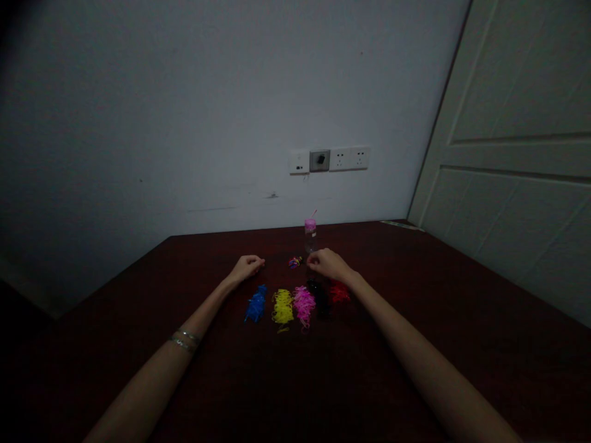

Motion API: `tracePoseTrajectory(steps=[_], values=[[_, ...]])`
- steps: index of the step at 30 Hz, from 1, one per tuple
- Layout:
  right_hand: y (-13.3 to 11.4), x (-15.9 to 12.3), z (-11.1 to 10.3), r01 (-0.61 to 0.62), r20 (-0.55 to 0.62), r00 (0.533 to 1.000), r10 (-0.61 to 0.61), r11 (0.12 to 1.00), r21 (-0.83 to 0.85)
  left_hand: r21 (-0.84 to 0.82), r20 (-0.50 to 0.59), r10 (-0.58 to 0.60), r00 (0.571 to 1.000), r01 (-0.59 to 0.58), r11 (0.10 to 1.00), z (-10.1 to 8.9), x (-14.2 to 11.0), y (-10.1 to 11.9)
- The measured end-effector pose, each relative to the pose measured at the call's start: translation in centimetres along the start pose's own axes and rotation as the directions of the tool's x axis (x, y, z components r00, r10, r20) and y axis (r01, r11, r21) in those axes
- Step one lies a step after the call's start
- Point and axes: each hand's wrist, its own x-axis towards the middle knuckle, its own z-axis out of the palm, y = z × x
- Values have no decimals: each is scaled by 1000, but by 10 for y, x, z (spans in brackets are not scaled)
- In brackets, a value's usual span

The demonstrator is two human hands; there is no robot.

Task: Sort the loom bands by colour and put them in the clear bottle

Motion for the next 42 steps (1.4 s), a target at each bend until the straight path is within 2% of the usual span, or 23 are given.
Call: tracePoseTrajectory(steps=[6, 10, 16, 27, 30, 34, 37, 42], values=[[-12, 20, 8, 41, 72, 997, -39, 999, -30, 23, -32, 43, 999, -42, 999, 2, 2, -11], [-19, 31, 15, 40, 103, 994, -28, 992, -116, 62, -37, 74, 997, -72, 995, 3, 4, -17], [-22, 39, 23, 62, 168, 985, -35, 985, -158, 93, -71, 73, 995, -66, 993, 5, 2, -18], [-24, 41, 26, 88, 163, 985, -61, 983, -162, 135, -106, 88, 990, -73, 988, 6, 3, -25], [-19, 42, 28, 90, 148, 986, -77, 992, -86, 148, -114, 106, 988, -89, 985, 6, 3, -25], [-10, 44, 28, 84, 87, 992, -95, 989, 125, 140, -105, 102, 989, -87, 986, 6, 2, -23], [-5, 43, 24, 38, 20, 999, -45, 963, 267, 135, -115, 99, 988, -83, 987, 6, 2, -23], [-3, 36, 7, -51, -5, 998, 59, 892, 450, 126, -118, 83, 990, -68, 990, 6, 3, -23]])
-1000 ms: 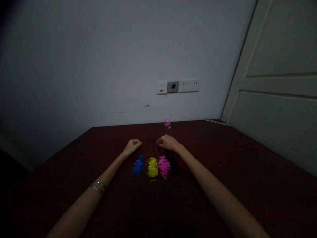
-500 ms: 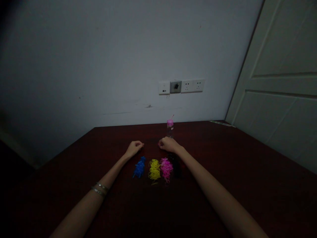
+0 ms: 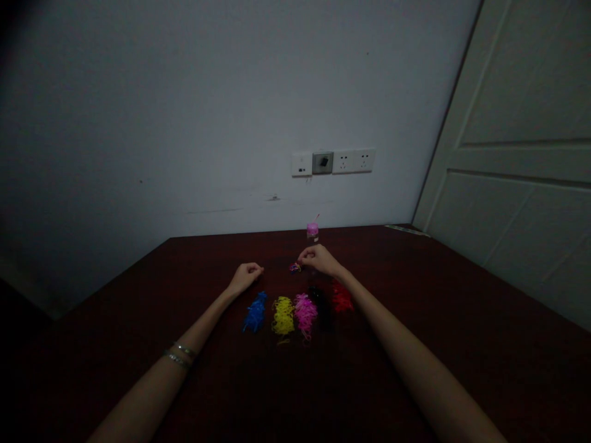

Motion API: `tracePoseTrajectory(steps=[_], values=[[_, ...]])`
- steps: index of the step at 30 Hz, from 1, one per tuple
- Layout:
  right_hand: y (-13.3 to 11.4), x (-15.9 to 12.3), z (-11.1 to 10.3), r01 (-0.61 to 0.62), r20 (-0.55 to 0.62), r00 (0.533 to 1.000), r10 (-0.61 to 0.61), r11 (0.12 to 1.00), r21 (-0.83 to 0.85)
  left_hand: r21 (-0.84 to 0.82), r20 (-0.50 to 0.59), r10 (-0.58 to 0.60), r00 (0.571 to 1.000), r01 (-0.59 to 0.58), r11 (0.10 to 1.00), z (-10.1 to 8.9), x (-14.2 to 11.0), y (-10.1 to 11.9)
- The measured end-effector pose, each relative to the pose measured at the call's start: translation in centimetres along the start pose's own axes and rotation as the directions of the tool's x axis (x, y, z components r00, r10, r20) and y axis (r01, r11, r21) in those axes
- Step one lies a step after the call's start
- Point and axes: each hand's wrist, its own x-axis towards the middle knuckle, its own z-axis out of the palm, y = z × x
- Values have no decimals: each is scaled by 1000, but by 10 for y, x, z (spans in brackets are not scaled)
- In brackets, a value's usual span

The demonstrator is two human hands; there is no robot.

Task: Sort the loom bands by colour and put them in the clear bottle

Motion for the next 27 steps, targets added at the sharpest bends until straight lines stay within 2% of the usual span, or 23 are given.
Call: tracePoseTrajectory(steps=[7, 14, 17, 20, 23, 27], values=[[-11, -16, -19, -87, -101, 989, 105, 982, 170, 11, 8, -1, 1000, 1, 1000, -2, -2, 3], [-18, -34, -24, -179, -96, 973, 209, 949, 260, 22, 9, -4, 1000, 4, 1000, -3, -2, 5], [-19, -41, -22, -189, -48, 977, 205, 953, 235, 38, -3, -4, 1000, 4, 999, -3, -3, 8], [-23, -48, -16, -191, 58, 982, 182, 956, 224, 49, -12, -1, 1000, 1, 999, -4, -4, 9], [-31, -56, -7, -197, 185, 970, 158, 956, 216, 58, -17, 8, 1000, -7, 998, -3, -3, 7], [-43, -65, 3, -173, 292, 949, 121, 972, 160, 72, -23, 26, 999, -24, 997, -2, -2, 3]])
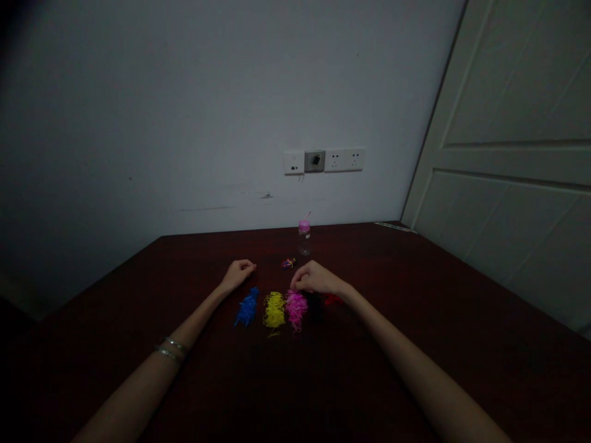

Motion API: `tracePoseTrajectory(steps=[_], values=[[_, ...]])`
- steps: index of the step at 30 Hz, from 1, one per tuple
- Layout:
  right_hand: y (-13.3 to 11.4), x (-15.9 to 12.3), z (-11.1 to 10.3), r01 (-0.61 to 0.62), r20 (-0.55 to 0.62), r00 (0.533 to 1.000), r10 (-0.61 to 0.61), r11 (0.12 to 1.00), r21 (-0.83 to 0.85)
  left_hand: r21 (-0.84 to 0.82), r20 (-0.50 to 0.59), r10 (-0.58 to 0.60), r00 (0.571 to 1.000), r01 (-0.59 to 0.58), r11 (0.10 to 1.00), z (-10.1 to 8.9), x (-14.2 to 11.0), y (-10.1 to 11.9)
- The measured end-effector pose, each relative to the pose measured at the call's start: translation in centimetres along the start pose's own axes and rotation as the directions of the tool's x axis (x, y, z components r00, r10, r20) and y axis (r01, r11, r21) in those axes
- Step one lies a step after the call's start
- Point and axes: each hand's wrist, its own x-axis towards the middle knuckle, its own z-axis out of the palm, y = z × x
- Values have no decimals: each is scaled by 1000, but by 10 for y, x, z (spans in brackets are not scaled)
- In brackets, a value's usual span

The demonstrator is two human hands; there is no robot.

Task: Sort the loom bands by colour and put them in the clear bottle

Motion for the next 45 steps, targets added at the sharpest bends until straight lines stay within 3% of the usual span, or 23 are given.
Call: tracePoseTrajectory(steps=[9, 19, 21, 24, 27, 30, 37, 45], values=[[3, 0, 12, 10, 54, 999, -4, 992, -126, 24, 11, 3, 1000, -3, 1000, 1, 1, -2], [3, -3, 6, 30, 99, 995, -15, 989, -147, 83, -17, -66, 998, 67, 994, -2, -2, 12], [2, -4, 2, 29, 84, 996, -18, 991, -134, 100, -5, -67, 998, 67, 993, -1, 0, 15], [4, -6, -6, 28, 25, 999, -26, 994, -102, 144, 105, 22, 994, -37, 989, 1, 4, 23], [8, -6, -15, 21, -66, 997, -25, 997, -70, 188, 236, 114, 965, -160, 969, 7, 8, 34], [15, -6, -23, 19, -147, 989, -30, 997, -71, 203, 294, 158, 943, -223, 953, 19, 13, 45], [25, -6, -32, 27, -253, 966, -50, 995, -91, 236, 322, 160, 933, -242, 941, 42, 22, 54], [27, -7, -32, 26, -273, 961, -51, 995, -97, 270, 309, 148, 940, -236, 934, 48, 17, 54]])
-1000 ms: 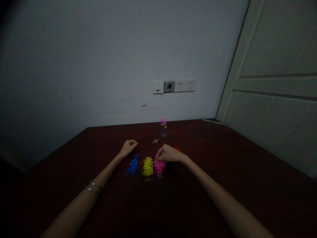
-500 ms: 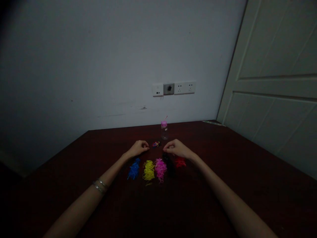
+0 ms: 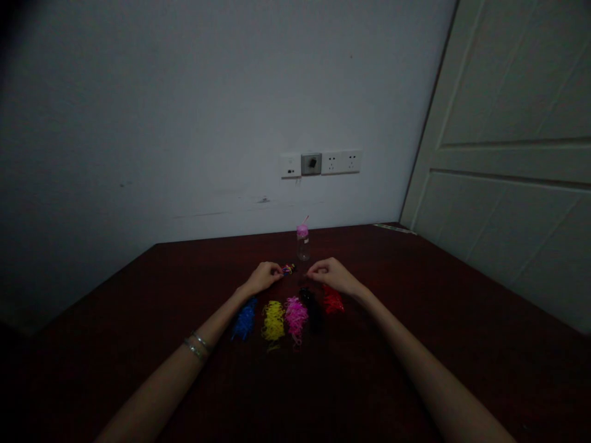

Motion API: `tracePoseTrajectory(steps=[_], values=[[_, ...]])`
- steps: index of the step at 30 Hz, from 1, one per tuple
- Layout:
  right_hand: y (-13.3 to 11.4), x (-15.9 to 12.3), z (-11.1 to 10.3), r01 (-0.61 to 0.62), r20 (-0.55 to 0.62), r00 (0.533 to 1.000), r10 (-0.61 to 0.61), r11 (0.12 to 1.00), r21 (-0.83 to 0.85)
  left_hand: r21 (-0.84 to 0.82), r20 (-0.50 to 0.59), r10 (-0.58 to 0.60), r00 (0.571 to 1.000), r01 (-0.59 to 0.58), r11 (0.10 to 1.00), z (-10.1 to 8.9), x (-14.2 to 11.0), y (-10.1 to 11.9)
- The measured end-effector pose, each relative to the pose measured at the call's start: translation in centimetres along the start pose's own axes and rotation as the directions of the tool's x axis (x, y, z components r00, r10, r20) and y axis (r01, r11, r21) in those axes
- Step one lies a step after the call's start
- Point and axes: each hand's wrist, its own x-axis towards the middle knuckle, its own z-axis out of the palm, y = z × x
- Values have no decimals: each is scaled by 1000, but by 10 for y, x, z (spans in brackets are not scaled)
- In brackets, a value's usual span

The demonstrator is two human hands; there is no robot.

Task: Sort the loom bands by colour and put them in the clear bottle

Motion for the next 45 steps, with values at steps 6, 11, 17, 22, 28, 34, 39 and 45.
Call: tracePoseTrajectory(steps=[6, 11, 17, 22, 28, 34, 39, 45], values=[[-1, -1, 2, -12, 2, 1000, 12, 1000, -26, 60, -34, 6, 999, -4, 998, -1, -5, 6], [1, -1, 4, -17, 3, 1000, 17, 999, -38, 80, -62, 8, 998, -3, 997, 2, -6, 6], [3, 0, 5, -6, 17, 1000, 6, 999, -45, 65, -66, 18, 998, -14, 998, 3, -6, 2], [7, 1, 5, 1, 17, 1000, 0, 998, -57, 54, -50, 73, 996, -70, 996, 1, -2, -5], [10, 1, 4, 4, 10, 1000, -3, 998, -58, -27, -27, 122, 992, -122, 992, -5, 2, -6], [13, 2, 4, 0, 14, 1000, 1, 998, -55, -97, -41, 149, 988, -152, 984, -22, 1, 7], [15, 3, 3, 14, 8, 1000, -14, 999, -48, -119, -48, 175, 983, -180, 977, -40, -6, 19], [21, 5, 3, 20, 24, 1000, -18, 997, -71, -141, -15, 181, 983, -181, 973, -50, -25, 6]])
